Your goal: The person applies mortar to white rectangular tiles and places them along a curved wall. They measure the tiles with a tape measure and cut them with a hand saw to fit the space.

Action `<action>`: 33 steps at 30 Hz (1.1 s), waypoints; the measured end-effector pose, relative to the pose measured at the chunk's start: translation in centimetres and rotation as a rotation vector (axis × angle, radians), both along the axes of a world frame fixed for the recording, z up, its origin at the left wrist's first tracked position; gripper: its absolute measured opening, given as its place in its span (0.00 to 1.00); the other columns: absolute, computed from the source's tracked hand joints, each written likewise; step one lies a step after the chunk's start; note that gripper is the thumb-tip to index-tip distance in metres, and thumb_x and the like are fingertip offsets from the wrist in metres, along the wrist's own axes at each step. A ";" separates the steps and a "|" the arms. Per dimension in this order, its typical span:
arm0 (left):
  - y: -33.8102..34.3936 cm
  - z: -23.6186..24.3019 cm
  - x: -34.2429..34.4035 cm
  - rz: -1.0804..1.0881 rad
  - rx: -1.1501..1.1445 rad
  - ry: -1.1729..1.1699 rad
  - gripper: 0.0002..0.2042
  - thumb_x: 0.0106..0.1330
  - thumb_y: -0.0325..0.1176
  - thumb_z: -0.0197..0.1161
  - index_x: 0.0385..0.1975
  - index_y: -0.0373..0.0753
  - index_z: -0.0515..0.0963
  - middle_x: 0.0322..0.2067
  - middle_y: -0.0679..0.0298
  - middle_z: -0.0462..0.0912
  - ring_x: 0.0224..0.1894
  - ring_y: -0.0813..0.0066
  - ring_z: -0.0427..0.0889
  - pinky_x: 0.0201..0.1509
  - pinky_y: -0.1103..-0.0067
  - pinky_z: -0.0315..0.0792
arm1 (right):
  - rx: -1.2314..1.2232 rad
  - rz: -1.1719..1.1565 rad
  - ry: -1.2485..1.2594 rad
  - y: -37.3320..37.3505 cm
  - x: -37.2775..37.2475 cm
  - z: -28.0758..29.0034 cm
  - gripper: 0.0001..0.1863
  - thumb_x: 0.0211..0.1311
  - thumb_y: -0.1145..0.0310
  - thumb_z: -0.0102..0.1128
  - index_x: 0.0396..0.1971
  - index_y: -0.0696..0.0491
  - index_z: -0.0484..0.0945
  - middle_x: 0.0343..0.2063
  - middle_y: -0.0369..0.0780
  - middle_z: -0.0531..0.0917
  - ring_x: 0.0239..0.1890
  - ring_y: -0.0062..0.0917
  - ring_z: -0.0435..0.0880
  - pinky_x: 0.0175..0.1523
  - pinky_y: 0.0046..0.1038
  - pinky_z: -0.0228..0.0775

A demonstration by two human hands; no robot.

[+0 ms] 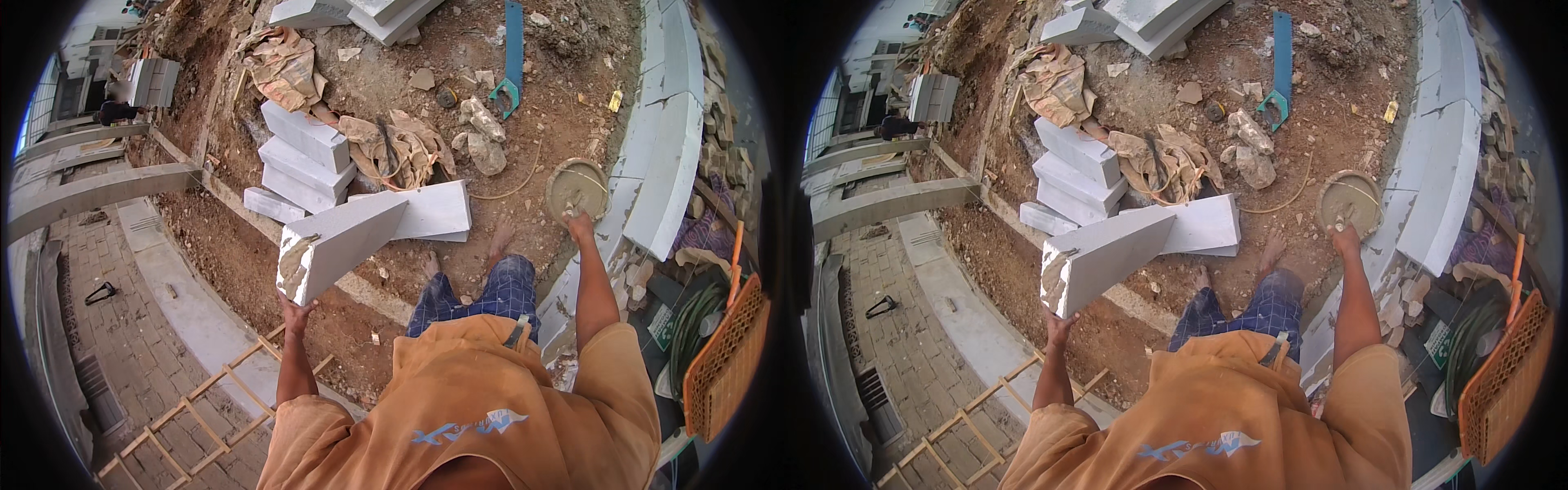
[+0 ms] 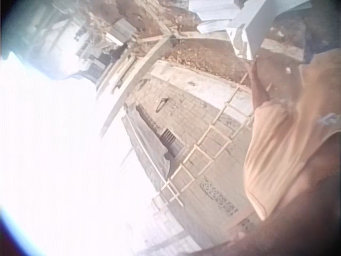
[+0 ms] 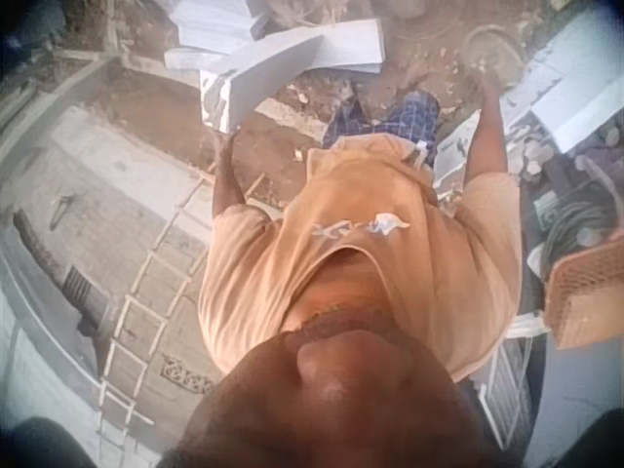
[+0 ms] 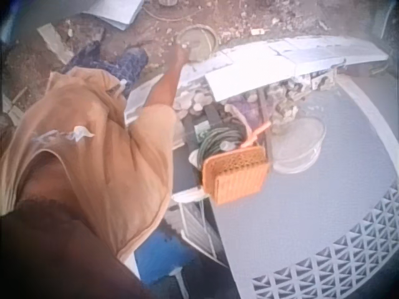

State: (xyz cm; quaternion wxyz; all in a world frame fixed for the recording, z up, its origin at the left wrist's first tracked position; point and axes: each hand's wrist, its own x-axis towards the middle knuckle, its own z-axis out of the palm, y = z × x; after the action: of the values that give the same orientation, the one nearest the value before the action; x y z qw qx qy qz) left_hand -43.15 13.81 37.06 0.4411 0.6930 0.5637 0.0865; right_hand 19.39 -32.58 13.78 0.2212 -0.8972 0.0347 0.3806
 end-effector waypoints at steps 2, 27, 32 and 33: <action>-0.9 1.2 1.8 0.006 0.031 -0.004 0.66 0.41 0.35 0.87 0.77 0.39 0.42 0.69 0.55 0.64 0.70 0.58 0.64 0.74 0.67 0.59 | -0.025 0.139 -0.016 3.4 -0.5 -0.8 0.45 0.59 0.48 0.71 0.71 0.57 0.65 0.63 0.58 0.76 0.68 0.45 0.73 0.73 0.38 0.61; 0.4 -20.6 0.0 -0.067 -0.361 0.131 0.41 0.59 0.55 0.73 0.65 0.30 0.70 0.64 0.48 0.73 0.66 0.51 0.69 0.69 0.62 0.62 | 0.714 0.725 0.459 51.5 -30.9 -4.7 0.40 0.70 0.30 0.42 0.64 0.49 0.76 0.63 0.49 0.78 0.66 0.43 0.75 0.71 0.39 0.62; 2.9 -20.6 -2.9 -0.098 -0.369 0.145 0.37 0.58 0.52 0.74 0.61 0.31 0.73 0.60 0.50 0.76 0.62 0.53 0.73 0.65 0.62 0.66 | 0.654 0.742 0.512 53.5 -33.0 -3.1 0.42 0.71 0.30 0.40 0.58 0.55 0.80 0.57 0.49 0.82 0.61 0.42 0.78 0.66 0.41 0.65; 3.7 -20.2 -3.1 -0.123 -0.366 0.146 0.36 0.58 0.51 0.75 0.60 0.31 0.74 0.59 0.50 0.77 0.61 0.54 0.74 0.65 0.62 0.66 | 0.691 0.700 0.446 53.5 -33.3 -3.4 0.42 0.71 0.30 0.41 0.58 0.56 0.80 0.57 0.50 0.82 0.61 0.42 0.78 0.66 0.40 0.65</action>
State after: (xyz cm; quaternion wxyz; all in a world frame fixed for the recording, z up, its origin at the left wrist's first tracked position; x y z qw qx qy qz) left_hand -46.22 17.54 16.85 0.5221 0.6388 0.5571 -0.0947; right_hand -13.88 20.87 10.35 0.3505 -0.6276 -0.3475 0.6021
